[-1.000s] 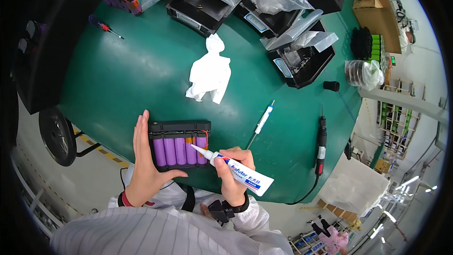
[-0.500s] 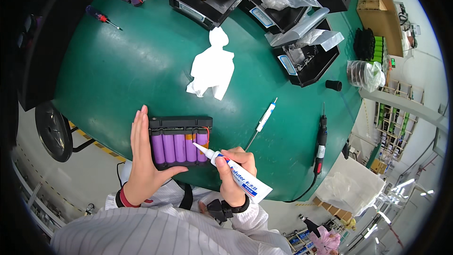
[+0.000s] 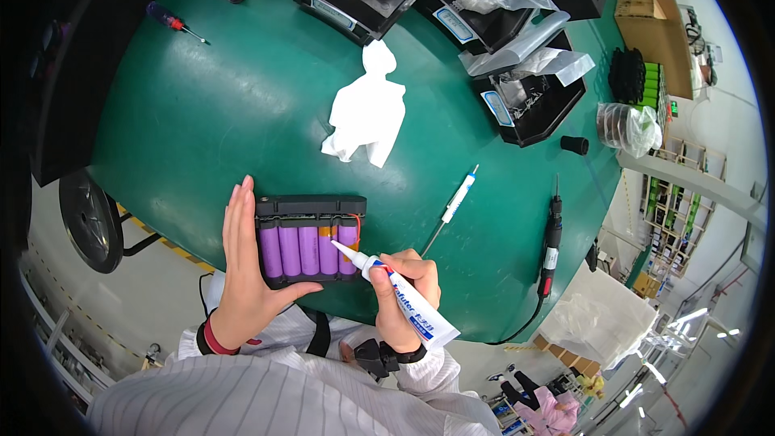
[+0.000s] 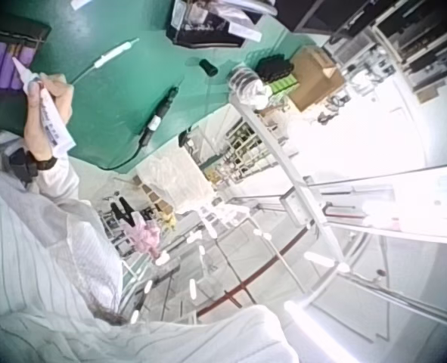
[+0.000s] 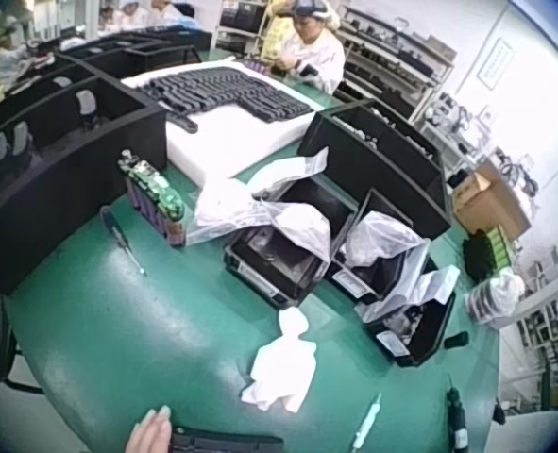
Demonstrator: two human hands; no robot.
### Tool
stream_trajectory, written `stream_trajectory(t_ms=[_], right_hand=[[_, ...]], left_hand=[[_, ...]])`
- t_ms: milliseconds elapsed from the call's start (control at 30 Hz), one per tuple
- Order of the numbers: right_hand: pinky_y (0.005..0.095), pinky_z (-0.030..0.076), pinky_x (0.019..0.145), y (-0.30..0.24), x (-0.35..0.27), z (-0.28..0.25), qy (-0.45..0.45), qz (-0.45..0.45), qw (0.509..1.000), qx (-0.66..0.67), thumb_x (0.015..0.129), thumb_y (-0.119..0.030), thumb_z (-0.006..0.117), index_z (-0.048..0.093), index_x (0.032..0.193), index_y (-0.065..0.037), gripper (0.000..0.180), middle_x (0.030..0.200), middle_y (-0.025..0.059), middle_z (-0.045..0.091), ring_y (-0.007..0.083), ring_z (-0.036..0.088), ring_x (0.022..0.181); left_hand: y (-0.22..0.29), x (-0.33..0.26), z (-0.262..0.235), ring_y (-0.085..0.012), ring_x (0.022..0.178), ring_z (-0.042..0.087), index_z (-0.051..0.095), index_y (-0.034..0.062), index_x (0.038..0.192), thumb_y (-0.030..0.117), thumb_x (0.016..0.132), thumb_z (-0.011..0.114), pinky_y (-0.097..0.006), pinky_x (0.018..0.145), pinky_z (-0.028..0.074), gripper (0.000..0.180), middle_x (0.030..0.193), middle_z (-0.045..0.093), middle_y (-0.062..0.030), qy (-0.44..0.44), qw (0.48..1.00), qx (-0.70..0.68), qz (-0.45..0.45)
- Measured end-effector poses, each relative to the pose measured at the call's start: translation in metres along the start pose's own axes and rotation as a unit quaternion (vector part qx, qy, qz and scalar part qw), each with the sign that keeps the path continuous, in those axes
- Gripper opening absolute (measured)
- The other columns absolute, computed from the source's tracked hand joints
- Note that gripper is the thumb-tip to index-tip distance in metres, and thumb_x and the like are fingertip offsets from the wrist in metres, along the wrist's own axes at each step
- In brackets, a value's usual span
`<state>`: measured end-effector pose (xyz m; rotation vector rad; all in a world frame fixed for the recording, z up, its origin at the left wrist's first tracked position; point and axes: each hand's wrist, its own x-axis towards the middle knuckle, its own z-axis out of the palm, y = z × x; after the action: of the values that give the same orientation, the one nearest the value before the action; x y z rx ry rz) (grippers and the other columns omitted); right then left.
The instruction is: The person cleans the surface of a black battery pack housing using a small tool and a tissue. They then apply a white adhesive from a tube onto the purple cylindrical cells inside the housing.
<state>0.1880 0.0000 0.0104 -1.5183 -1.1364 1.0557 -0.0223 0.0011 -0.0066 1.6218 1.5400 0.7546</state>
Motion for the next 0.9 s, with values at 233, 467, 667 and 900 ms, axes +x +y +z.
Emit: stream_trajectory(t_ms=[233,467,667,900], right_hand=[[0.0281,0.046,0.067,-0.0008,0.0006,-0.0010,-0.005,-0.010,1.000,-0.011,0.094,-0.007,0.076,0.057,0.102,0.001,0.022,0.084,0.0120,0.065,0.0146,0.057,0.072],[0.0281,0.047,0.066,0.0014,0.0002,-0.0016,-0.009,-0.026,0.999,-0.034,0.093,-0.007,0.077,0.056,0.102,0.000,0.023,0.083,0.0123,0.065,0.0149,0.058,0.071],[0.0282,0.047,0.064,0.0024,-0.0002,-0.0031,-0.009,-0.034,0.998,-0.044,0.093,-0.006,0.076,0.056,0.102,0.000,0.023,0.082,0.0126,0.066,0.0153,0.058,0.069],[0.0282,0.047,0.064,0.0027,-0.0009,-0.0042,-0.013,-0.045,0.997,-0.060,0.093,-0.005,0.076,0.055,0.102,0.001,0.023,0.081,0.0135,0.066,0.0159,0.059,0.069]], left_hand=[[0.0001,0.0003,-0.0004,-0.0482,0.155,0.017,0.011,-0.0035,0.162,0.030,0.068,0.094,-0.060,0.124,0.016,0.130,0.167,0.016,-0.0278,0.000,1.000,0.003,-0.001],[-0.0003,0.0001,-0.0002,-0.0479,0.155,0.017,0.011,-0.0031,0.162,0.030,0.068,0.094,-0.060,0.124,0.016,0.129,0.167,0.016,-0.0276,0.002,1.000,0.000,-0.001],[-0.0004,-0.0003,-0.0005,-0.0475,0.155,0.017,0.011,-0.0032,0.162,0.030,0.068,0.094,-0.060,0.124,0.015,0.129,0.167,0.016,-0.0275,-0.001,1.000,0.003,-0.001],[-0.0002,-0.0005,-0.0005,-0.0475,0.155,0.017,0.011,-0.0034,0.162,0.031,0.068,0.094,-0.060,0.124,0.016,0.129,0.167,0.017,-0.0274,0.000,1.000,0.002,-0.002]])
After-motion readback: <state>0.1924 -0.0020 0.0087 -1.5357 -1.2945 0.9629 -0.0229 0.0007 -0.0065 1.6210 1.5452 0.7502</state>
